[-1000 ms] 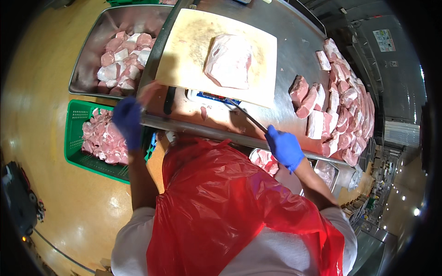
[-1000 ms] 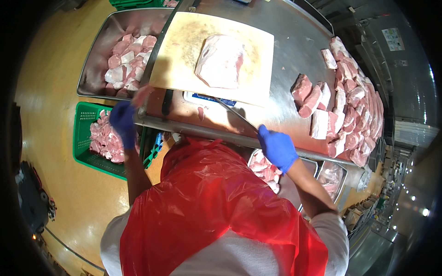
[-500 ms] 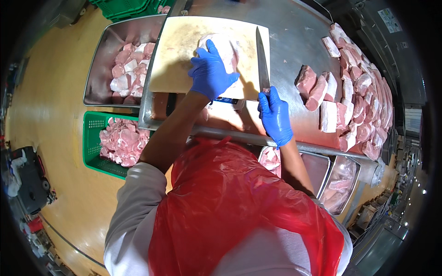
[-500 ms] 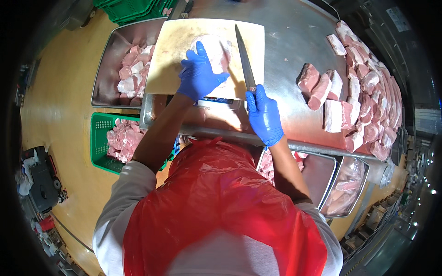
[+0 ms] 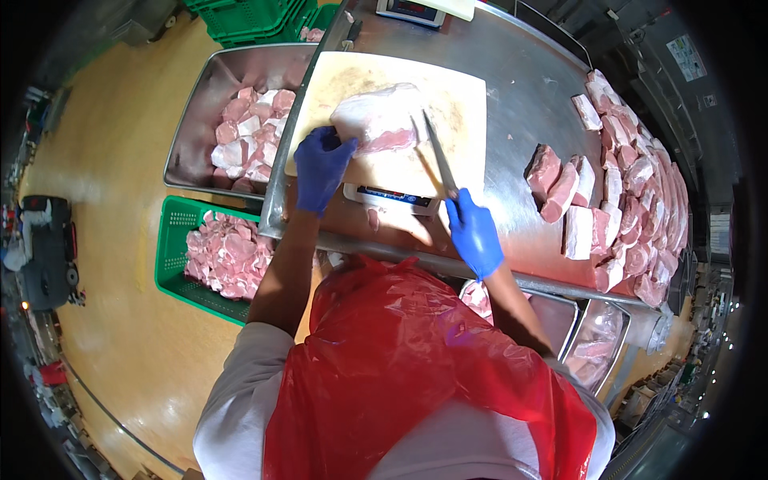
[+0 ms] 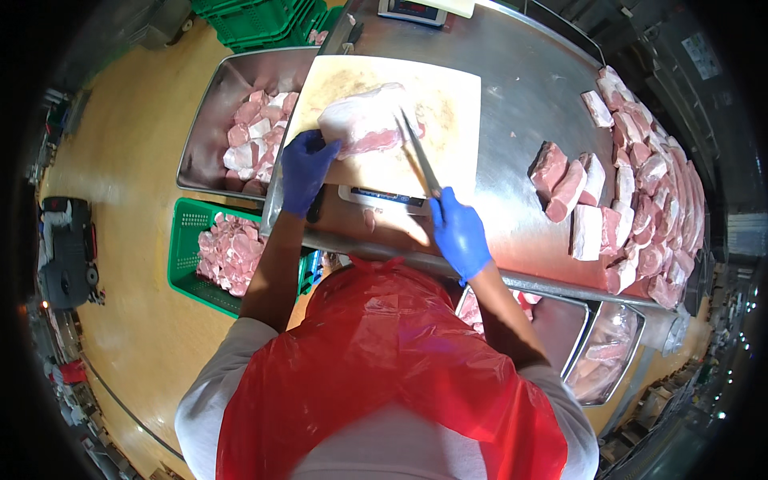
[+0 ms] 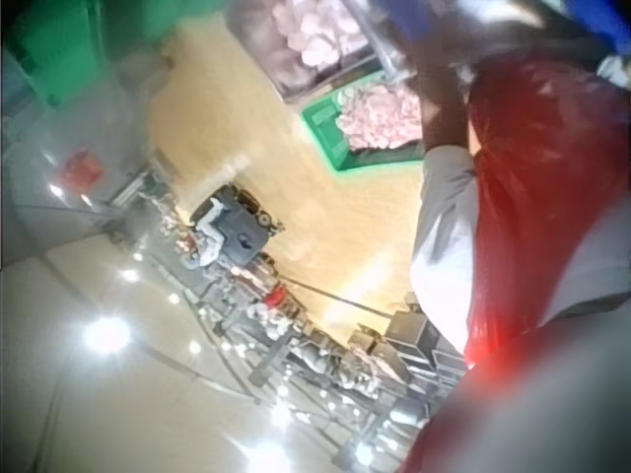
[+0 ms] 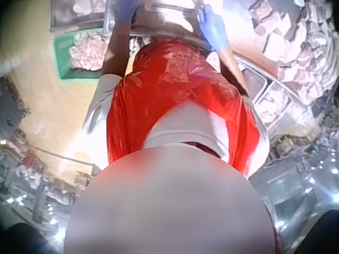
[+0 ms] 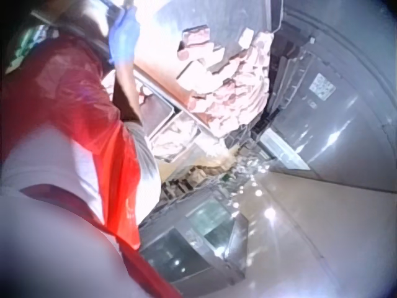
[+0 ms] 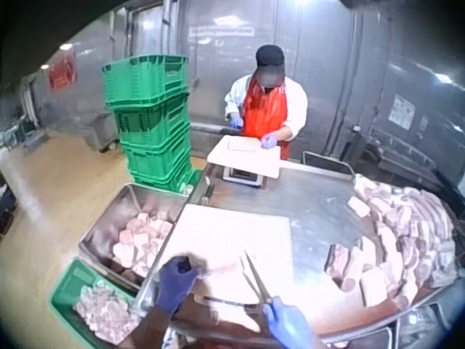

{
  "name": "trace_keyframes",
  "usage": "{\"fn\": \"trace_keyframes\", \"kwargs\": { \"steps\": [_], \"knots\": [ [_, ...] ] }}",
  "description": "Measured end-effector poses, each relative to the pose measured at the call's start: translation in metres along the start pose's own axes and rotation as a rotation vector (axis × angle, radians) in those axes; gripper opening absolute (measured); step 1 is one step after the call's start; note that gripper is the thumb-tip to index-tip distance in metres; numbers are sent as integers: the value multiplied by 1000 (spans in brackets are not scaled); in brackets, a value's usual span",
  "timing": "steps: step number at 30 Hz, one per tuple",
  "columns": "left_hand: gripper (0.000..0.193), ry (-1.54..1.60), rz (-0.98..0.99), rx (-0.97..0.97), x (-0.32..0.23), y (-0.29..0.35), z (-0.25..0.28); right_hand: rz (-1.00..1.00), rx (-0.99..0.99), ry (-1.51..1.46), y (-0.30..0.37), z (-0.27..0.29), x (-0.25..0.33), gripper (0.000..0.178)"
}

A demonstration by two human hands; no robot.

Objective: The person cuts large pieces of raw meat into smaller portions using a knife on a cutting board. The cut pieces are placed into a green basket and a metal tray. The person wears blue gloves and a red apron while working at a stainless steel table.

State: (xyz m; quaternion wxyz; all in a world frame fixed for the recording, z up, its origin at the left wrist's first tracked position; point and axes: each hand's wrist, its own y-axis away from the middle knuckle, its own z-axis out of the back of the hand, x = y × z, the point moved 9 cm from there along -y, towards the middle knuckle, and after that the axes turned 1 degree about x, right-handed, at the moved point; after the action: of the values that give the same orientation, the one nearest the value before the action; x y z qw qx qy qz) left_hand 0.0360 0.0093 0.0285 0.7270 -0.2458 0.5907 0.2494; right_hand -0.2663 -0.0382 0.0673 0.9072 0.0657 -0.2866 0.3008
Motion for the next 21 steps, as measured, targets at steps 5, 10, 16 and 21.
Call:
{"fn": "trace_keyframes", "kwargs": {
  "steps": [5, 10, 16, 21],
  "knots": [
    [22, -187, -112, -95, -20, 5, 5, 100, 144, 109, -77, -37, 83, 20],
    [17, -209, -544, -132, -22, 15, 5, 206, 189, 155, -123, -68, 127, 25],
    [9, 104, -180, -122, 6, 26, 12, 232, 341, 364, -72, -77, 85, 22],
    [12, -175, -234, -215, -5, 37, 51, 129, 536, 619, 6, -31, 11, 20]
  ]
}}
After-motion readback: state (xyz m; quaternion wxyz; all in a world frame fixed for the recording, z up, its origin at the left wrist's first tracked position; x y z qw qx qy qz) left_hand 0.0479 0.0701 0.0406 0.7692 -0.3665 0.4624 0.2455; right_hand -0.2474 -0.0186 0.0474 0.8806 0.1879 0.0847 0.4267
